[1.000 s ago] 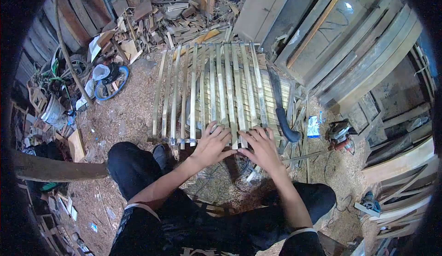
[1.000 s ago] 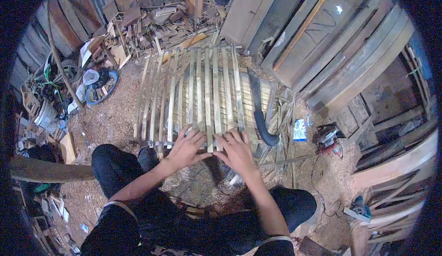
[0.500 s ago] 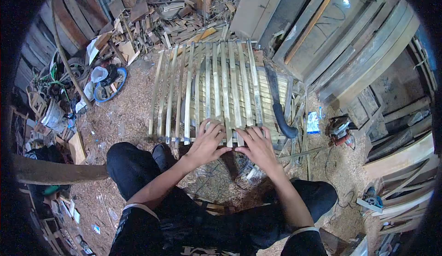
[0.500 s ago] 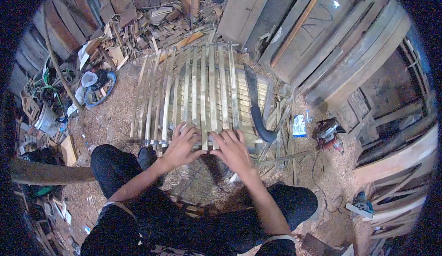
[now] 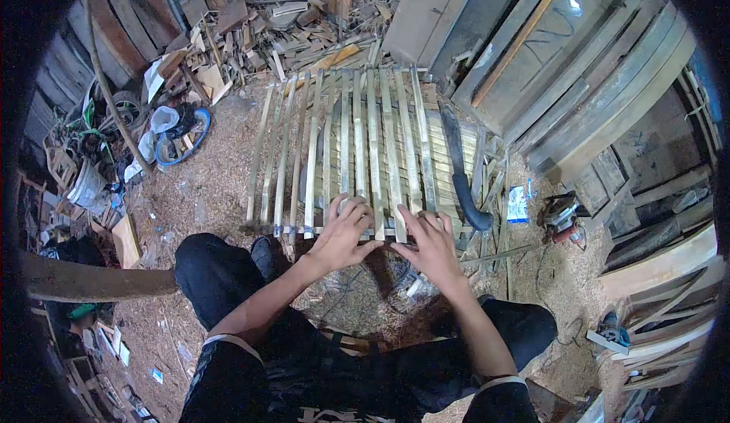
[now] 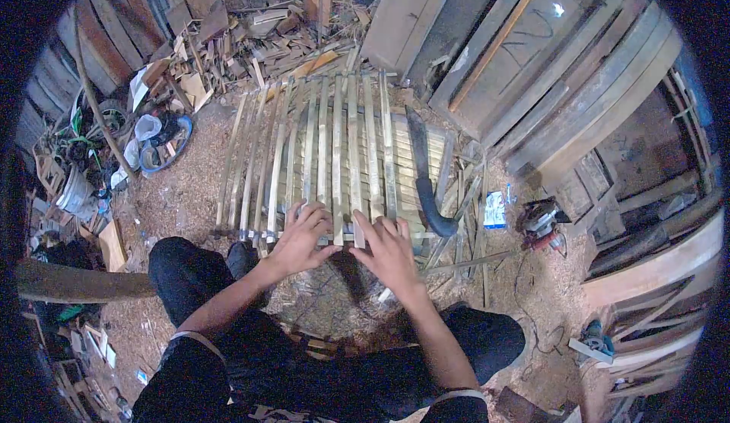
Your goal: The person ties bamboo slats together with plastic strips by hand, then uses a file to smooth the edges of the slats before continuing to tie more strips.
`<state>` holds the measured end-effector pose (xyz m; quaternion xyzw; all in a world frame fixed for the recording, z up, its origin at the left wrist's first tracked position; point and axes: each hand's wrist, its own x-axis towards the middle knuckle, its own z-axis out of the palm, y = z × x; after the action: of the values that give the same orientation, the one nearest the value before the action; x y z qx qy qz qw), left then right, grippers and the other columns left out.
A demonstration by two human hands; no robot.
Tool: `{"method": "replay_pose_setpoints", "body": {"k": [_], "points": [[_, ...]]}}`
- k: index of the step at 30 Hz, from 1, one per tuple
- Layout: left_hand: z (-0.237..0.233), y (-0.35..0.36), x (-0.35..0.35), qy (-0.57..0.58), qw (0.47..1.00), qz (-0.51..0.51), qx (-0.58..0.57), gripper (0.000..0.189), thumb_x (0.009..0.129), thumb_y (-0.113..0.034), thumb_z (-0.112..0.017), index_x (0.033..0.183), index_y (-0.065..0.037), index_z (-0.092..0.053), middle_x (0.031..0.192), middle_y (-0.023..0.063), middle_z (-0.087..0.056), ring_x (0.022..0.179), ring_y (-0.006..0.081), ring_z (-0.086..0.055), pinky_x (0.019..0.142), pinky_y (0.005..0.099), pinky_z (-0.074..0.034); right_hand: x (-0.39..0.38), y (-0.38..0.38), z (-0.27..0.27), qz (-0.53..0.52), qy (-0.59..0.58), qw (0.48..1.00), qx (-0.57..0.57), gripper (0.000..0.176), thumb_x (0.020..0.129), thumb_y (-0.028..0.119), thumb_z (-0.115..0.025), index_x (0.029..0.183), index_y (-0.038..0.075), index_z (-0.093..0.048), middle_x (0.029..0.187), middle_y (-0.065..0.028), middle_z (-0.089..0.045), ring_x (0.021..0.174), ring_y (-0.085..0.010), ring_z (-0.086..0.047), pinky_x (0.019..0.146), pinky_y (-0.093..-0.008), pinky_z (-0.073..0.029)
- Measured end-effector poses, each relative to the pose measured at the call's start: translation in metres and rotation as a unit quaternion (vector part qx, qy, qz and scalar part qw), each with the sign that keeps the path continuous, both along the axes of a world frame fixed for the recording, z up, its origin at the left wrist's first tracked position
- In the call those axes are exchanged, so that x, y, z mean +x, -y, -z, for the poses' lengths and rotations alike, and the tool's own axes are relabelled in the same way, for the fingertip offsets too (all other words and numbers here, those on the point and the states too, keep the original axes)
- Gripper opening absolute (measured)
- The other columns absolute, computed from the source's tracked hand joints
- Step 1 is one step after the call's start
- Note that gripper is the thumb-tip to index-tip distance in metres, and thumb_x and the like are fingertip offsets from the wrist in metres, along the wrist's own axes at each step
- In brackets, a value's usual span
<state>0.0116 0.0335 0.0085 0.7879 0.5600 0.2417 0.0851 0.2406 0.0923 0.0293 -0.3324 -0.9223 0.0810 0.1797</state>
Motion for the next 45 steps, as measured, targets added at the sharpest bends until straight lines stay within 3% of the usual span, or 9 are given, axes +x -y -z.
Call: {"method": "replay_pose_setpoints", "body": {"k": [2, 4, 10, 15, 18, 40, 45], "points": [[0.0003, -0.0003, -0.0008, 0.009, 1.0, -0.005, -0.007, 0.045, 0.084, -0.038, -0.078, 0.108, -0.002, -0.066, 0.117, 0.0114, -0.056, 0.132, 0.0317, -0.044, 0.12, 0.0547, -0.023, 0.0023, -0.003, -0.0079, 0.023, -0.025, 0.995, -0.093, 0.093, 0.076, 0.036, -0.086, 0.153, 0.011, -0.043, 0.096, -0.0052, -0.066, 0.101, -0.0231, -0.061, 0.107, -0.0459, -0.031], [0.0035, -0.0006, 0.0002, 0.002, 1.0, -0.004, 0.0, 0.044, 0.083, -0.038, -0.079, 0.106, -0.003, -0.066, 0.116, 0.0111, -0.056, 0.13, 0.0319, -0.045, 0.12, 0.0536, -0.024, 0.0036, -0.0063, -0.0049, 0.015, -0.041, 0.995, -0.093, 0.096, 0.074, 0.037, -0.086, 0.155, 0.011, -0.041, 0.095, -0.0041, -0.066, 0.097, -0.0231, -0.062, 0.108, -0.0451, -0.031], [0.0078, -0.0019, -0.001, 0.028, 1.0, -0.001, -0.004, 0.045, 0.081, -0.04, -0.081, 0.104, -0.005, -0.066, 0.118, 0.0102, -0.058, 0.133, 0.0314, -0.045, 0.118, 0.0537, -0.025, 0.0023, -0.0071, -0.0052, -0.007, -0.01, 0.999, -0.051, 0.087, 0.077, 0.036, -0.085, 0.151, 0.011, -0.046, 0.097, -0.0051, -0.066, 0.103, -0.0237, -0.06, 0.108, -0.0449, -0.031], [0.008, -0.002, -0.0014, 0.036, 0.999, 0.002, 0.01, 0.046, 0.081, -0.04, -0.081, 0.104, -0.004, -0.066, 0.117, 0.0108, -0.058, 0.131, 0.0324, -0.047, 0.116, 0.0525, -0.028, 0.0017, -0.0066, -0.0055, -0.023, -0.013, 0.999, -0.041, 0.078, 0.078, 0.032, -0.083, 0.145, 0.01, -0.05, 0.112, -0.0111, -0.065, 0.11, -0.0284, -0.056, 0.107, -0.0476, -0.033], [0.0074, -0.0024, -0.0005, 0.035, 0.999, 0.004, 0.017, 0.046, 0.08, -0.04, -0.082, 0.104, -0.003, -0.065, 0.117, 0.0113, -0.058, 0.129, 0.0333, -0.047, 0.114, 0.0521, -0.03, 0.0022, -0.0065, -0.0063, -0.023, -0.011, 0.998, -0.053, 0.075, 0.08, 0.033, -0.082, 0.145, 0.01, -0.051, 0.113, -0.0119, -0.063, 0.112, -0.0293, -0.055, 0.107, -0.0475, -0.033], [0.0039, 0.0, 0.0066, -0.012, 1.0, -0.006, 0.024, 0.035, 0.087, -0.033, -0.074, 0.102, -0.002, -0.067, 0.117, 0.0125, -0.057, 0.129, 0.0316, -0.046, 0.118, 0.0533, -0.025, 0.0006, -0.0062, -0.0037, -0.025, -0.004, 0.999, -0.047, 0.073, 0.081, 0.036, -0.08, 0.144, 0.009, -0.052, 0.112, -0.0107, -0.06, 0.115, -0.0296, -0.053, 0.104, -0.0474, -0.035], [0.003, -0.0029, 0.0032, 0.009, 1.0, -0.005, 0.011, 0.035, 0.087, -0.033, -0.075, 0.102, -0.003, -0.067, 0.117, 0.0128, -0.058, 0.131, 0.0323, -0.046, 0.119, 0.0545, -0.024, -0.0024, -0.0041, -0.0086, -0.032, -0.007, 0.998, -0.056, 0.07, 0.083, 0.031, -0.079, 0.145, 0.011, -0.052, 0.12, -0.0109, -0.058, 0.119, -0.0299, -0.052, 0.105, -0.0471, -0.036]]}}
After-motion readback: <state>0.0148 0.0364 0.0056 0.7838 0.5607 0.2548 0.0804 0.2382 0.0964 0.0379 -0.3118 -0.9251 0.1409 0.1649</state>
